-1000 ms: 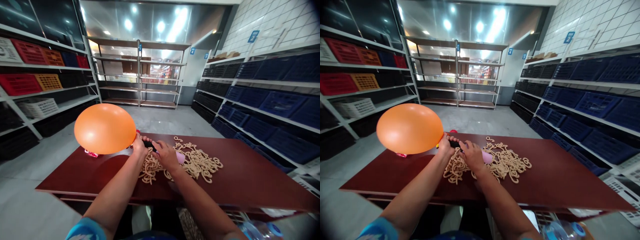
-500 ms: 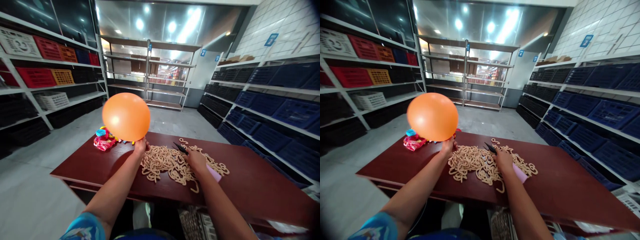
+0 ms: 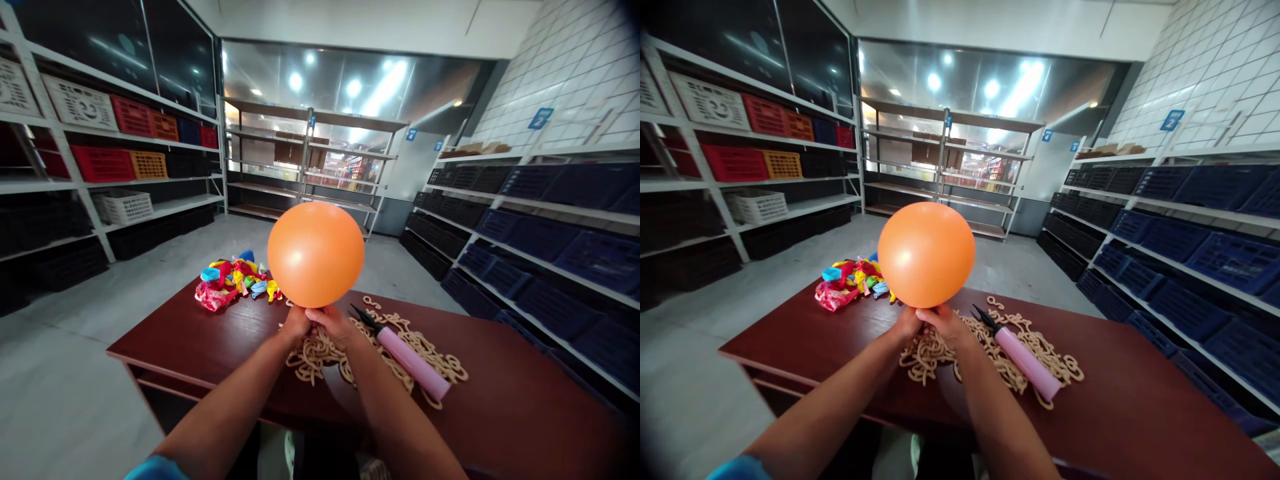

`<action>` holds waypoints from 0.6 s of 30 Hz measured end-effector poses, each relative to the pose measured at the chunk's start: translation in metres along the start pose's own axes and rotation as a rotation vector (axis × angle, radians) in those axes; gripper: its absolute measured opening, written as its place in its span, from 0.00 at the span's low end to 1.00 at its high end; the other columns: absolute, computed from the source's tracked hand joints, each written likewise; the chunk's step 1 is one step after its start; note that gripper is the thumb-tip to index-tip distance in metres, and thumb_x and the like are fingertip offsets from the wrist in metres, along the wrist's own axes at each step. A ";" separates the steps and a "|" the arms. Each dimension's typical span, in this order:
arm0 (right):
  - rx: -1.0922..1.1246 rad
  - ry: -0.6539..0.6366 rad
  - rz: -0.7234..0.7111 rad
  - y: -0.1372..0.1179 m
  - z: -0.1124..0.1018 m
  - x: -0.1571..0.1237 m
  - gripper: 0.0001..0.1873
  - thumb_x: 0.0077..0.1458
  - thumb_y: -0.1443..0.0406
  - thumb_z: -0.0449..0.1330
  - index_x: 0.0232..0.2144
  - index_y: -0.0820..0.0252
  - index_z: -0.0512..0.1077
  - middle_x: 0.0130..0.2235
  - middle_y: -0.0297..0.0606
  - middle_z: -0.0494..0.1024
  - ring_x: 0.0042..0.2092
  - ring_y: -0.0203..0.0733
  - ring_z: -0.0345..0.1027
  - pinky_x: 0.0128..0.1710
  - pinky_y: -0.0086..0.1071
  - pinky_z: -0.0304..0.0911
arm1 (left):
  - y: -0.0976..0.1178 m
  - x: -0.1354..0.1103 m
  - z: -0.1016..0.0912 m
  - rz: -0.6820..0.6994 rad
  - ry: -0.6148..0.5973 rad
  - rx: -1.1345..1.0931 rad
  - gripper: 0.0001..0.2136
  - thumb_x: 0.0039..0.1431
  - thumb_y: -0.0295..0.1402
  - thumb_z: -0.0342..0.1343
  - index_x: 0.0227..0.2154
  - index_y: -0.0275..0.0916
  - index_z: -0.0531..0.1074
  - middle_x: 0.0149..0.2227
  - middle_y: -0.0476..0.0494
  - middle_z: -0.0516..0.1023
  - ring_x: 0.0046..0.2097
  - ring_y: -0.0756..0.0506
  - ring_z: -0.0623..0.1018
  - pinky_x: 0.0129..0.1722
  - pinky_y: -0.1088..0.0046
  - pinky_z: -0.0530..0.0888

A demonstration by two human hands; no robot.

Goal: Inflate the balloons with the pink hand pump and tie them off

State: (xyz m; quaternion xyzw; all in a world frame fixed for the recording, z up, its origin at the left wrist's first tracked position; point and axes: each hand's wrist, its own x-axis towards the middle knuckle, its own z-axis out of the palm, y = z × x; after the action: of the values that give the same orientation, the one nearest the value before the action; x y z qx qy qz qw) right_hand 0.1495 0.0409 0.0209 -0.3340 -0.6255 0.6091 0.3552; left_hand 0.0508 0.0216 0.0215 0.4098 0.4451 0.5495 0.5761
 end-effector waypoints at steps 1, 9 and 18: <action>0.088 -0.034 0.023 0.001 0.002 0.001 0.15 0.43 0.57 0.61 0.31 0.61 0.70 0.20 0.30 0.69 0.20 0.33 0.60 0.21 0.29 0.58 | 0.000 -0.001 -0.001 0.003 -0.019 0.011 0.08 0.49 0.31 0.53 0.17 0.39 0.63 0.11 0.48 0.62 0.13 0.51 0.62 0.11 0.77 0.55; 0.362 -0.249 0.053 -0.010 0.006 -0.006 0.20 0.45 0.57 0.60 0.39 0.61 0.67 0.22 0.32 0.71 0.17 0.31 0.58 0.15 0.28 0.59 | 0.017 -0.015 -0.006 -0.171 -0.206 0.168 0.11 0.48 0.32 0.54 0.15 0.38 0.62 0.09 0.50 0.59 0.11 0.51 0.59 0.10 0.77 0.54; 0.444 -0.063 -0.212 -0.027 0.023 -0.022 0.22 0.36 0.50 0.63 0.33 0.55 0.67 0.43 0.38 0.70 0.38 0.40 0.67 0.25 0.31 0.67 | 0.056 -0.041 -0.019 -0.081 -0.552 0.066 0.11 0.50 0.36 0.56 0.19 0.35 0.64 0.17 0.49 0.63 0.18 0.53 0.63 0.15 0.79 0.56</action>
State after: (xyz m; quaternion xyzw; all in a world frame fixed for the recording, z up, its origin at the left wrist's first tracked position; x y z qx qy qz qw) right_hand 0.1417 0.0094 0.0470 -0.1609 -0.5186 0.7011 0.4622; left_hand 0.0176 -0.0166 0.0727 0.5447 0.3049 0.3787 0.6833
